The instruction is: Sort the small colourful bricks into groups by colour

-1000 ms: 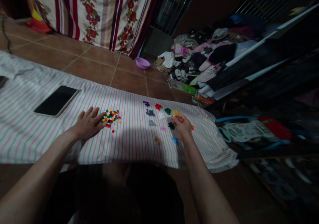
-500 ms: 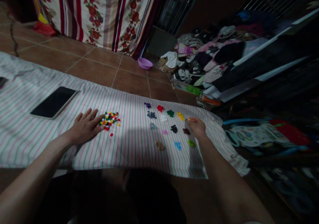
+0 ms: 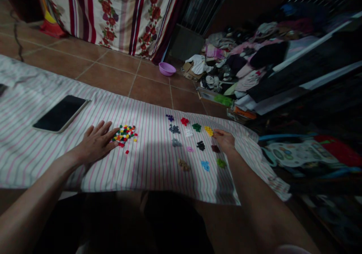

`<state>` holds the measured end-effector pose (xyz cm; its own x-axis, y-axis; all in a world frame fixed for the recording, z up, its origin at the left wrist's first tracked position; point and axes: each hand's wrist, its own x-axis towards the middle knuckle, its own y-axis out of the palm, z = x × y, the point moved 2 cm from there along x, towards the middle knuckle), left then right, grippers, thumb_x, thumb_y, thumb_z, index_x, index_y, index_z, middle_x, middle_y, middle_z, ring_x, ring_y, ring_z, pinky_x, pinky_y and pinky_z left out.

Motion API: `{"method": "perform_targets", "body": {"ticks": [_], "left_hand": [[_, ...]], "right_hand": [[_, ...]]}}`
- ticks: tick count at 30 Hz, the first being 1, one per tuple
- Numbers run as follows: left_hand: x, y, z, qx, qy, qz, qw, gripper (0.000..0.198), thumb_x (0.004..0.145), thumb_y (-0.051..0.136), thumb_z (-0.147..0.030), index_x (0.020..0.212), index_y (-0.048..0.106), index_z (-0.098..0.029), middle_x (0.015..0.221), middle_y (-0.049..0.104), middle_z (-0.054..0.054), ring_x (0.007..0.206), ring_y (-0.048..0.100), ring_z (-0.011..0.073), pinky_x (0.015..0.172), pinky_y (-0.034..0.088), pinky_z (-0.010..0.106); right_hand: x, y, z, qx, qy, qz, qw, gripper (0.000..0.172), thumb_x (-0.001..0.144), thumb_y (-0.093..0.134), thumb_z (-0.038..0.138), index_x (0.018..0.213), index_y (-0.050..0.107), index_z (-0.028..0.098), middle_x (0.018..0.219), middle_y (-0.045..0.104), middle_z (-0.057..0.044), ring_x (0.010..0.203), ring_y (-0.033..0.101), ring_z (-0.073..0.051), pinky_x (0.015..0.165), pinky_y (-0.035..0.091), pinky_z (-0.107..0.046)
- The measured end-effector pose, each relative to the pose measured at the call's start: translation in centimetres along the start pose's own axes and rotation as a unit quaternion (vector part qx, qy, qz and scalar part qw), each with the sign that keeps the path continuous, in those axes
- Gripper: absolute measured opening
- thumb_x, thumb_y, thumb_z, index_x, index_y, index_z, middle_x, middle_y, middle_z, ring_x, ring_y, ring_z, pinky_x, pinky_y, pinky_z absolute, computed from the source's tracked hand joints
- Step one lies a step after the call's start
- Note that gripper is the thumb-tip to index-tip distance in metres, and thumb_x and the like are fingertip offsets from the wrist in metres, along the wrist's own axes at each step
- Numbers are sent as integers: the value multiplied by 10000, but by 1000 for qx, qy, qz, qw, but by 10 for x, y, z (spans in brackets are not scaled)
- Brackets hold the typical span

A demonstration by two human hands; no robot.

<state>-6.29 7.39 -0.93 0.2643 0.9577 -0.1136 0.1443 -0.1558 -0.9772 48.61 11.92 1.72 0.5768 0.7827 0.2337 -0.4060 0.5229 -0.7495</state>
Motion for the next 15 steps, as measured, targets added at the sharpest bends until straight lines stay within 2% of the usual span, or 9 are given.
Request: {"method": "perform_targets", "body": {"ticks": [5,10,15], "left_hand": [[0,-2,-2,-4,1,4,1000,581,948,338,-510,1472,383,-264,1584,286,110,1471,191,358,1136,224,560],[-2,-12,-9,9,-9,29,1000,583,958,327,-524,1484,349,-273,1596,254,109,1479,168,340,1150,205,553],[-5,-21,-12,11,-6,62,998,584,971,309,-499,1496,324,-246,1608,207,122,1488,125,329,1170,184,520]], "right_hand": [[-4,-4,10,-46,4,2,999,211,656,591,269,785,720,163,786,707,-79,803,653,-240,825,503,-387],[-18,7,29,10,-39,26,999,334,715,549,334,915,733,139,900,729,-105,850,664,-233,850,500,-375],[-50,27,64,86,-103,54,989,354,725,565,381,929,733,146,895,738,-99,845,670,-222,849,511,-367]]}}
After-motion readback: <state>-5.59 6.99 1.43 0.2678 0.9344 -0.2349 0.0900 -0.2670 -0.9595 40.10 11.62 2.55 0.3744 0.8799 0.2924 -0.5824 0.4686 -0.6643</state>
